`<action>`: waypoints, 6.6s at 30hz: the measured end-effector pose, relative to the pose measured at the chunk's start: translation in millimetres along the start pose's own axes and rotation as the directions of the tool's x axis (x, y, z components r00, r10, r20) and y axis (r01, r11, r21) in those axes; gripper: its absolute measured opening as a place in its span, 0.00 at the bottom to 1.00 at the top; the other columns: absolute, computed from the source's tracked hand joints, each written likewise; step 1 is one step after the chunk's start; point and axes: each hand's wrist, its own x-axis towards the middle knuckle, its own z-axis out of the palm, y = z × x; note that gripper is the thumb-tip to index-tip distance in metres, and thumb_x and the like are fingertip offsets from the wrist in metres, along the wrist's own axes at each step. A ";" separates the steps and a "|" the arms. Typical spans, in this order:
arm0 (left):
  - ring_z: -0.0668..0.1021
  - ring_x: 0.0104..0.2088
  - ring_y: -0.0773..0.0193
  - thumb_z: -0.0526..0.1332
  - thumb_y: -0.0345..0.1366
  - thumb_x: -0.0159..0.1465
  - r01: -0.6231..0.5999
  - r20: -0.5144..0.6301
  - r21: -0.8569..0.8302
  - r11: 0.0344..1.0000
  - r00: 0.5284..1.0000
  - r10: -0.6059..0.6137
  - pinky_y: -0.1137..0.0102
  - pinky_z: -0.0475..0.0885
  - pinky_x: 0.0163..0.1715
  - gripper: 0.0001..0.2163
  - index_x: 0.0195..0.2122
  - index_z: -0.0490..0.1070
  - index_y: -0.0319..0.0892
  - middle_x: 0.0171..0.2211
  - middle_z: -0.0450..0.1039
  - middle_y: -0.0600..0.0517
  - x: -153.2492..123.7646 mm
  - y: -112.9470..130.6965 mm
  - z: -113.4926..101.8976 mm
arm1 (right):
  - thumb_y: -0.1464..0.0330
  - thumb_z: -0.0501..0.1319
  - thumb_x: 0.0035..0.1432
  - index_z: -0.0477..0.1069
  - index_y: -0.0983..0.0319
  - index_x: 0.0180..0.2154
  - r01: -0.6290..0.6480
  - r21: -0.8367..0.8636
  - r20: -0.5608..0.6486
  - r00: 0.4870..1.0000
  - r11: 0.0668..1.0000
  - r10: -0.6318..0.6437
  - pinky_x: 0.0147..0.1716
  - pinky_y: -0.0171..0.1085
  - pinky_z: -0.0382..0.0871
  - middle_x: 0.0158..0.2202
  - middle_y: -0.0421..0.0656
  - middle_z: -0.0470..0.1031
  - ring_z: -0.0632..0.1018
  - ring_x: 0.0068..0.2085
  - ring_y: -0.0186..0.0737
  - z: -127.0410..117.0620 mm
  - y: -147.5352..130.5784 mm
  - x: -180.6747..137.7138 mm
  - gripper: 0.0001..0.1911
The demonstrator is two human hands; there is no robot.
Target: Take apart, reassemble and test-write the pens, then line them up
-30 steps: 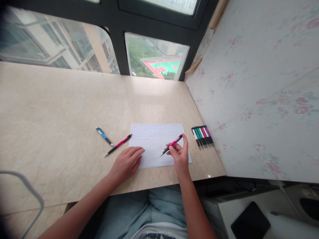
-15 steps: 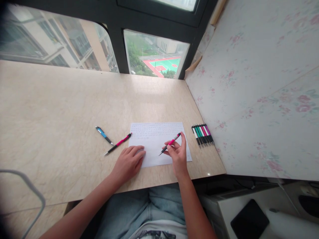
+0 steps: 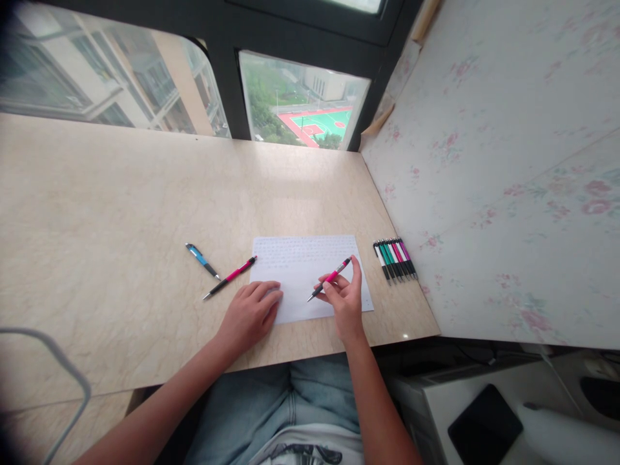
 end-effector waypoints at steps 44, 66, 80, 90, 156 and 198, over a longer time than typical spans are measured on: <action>0.73 0.48 0.52 0.56 0.29 0.64 0.015 0.014 0.003 1.000 1.000 -0.015 0.57 0.68 0.46 0.08 0.42 0.72 0.42 0.49 0.73 0.44 -1.5 -1.3 1.7 | 0.60 0.69 0.52 0.58 0.58 0.27 -0.032 0.018 0.055 0.998 0.999 0.031 0.14 0.27 0.51 0.18 0.29 0.55 0.57 0.16 0.26 17.5 8.5 29.9 0.19; 0.72 0.48 0.52 0.55 0.29 0.64 0.037 0.053 -0.019 0.999 0.998 -0.036 0.57 0.68 0.45 0.08 0.43 0.71 0.42 0.50 0.72 0.43 -0.4 0.2 -2.0 | 0.59 0.54 0.63 0.71 0.62 0.22 0.367 -0.748 0.256 0.928 0.553 -0.271 0.24 0.34 0.60 0.19 0.39 0.70 0.69 0.23 0.35 45.2 37.2 63.4 0.21; 0.72 0.48 0.51 0.54 0.30 0.65 0.036 0.071 -0.023 0.999 0.997 -0.034 0.55 0.68 0.45 0.09 0.43 0.70 0.42 0.50 0.72 0.43 -0.5 -0.8 -1.1 | 0.59 0.55 0.62 0.68 0.61 0.21 0.374 -0.769 0.265 0.925 0.519 -0.273 0.23 0.34 0.59 0.18 0.37 0.65 0.65 0.21 0.33 46.6 36.7 61.4 0.20; 0.71 0.49 0.51 0.54 0.29 0.65 0.045 0.068 -0.038 0.998 0.997 -0.042 0.55 0.68 0.46 0.09 0.44 0.71 0.42 0.50 0.72 0.43 -0.3 -0.4 -1.3 | 0.58 0.56 0.62 0.71 0.61 0.24 0.392 -0.703 0.283 0.920 0.594 -0.272 0.25 0.35 0.62 0.19 0.38 0.68 0.68 0.22 0.35 45.1 31.9 60.6 0.19; 0.72 0.48 0.52 0.55 0.29 0.64 0.037 0.044 -0.024 0.999 0.998 -0.036 0.57 0.68 0.44 0.08 0.42 0.71 0.42 0.49 0.72 0.43 -0.1 -0.1 -2.0 | 0.57 0.53 0.64 0.67 0.61 0.19 0.399 -0.762 0.264 0.911 0.510 -0.317 0.23 0.34 0.59 0.18 0.38 0.68 0.67 0.22 0.34 45.8 40.3 61.7 0.24; 0.72 0.48 0.52 0.54 0.29 0.65 0.035 0.051 -0.030 0.999 0.998 -0.033 0.56 0.68 0.45 0.09 0.43 0.71 0.41 0.50 0.72 0.43 -0.3 -1.2 -1.1 | 0.58 0.53 0.64 0.63 0.61 0.20 0.353 -0.764 0.218 0.929 0.540 -0.298 0.24 0.33 0.56 0.18 0.35 0.61 0.62 0.21 0.32 44.0 40.3 61.8 0.22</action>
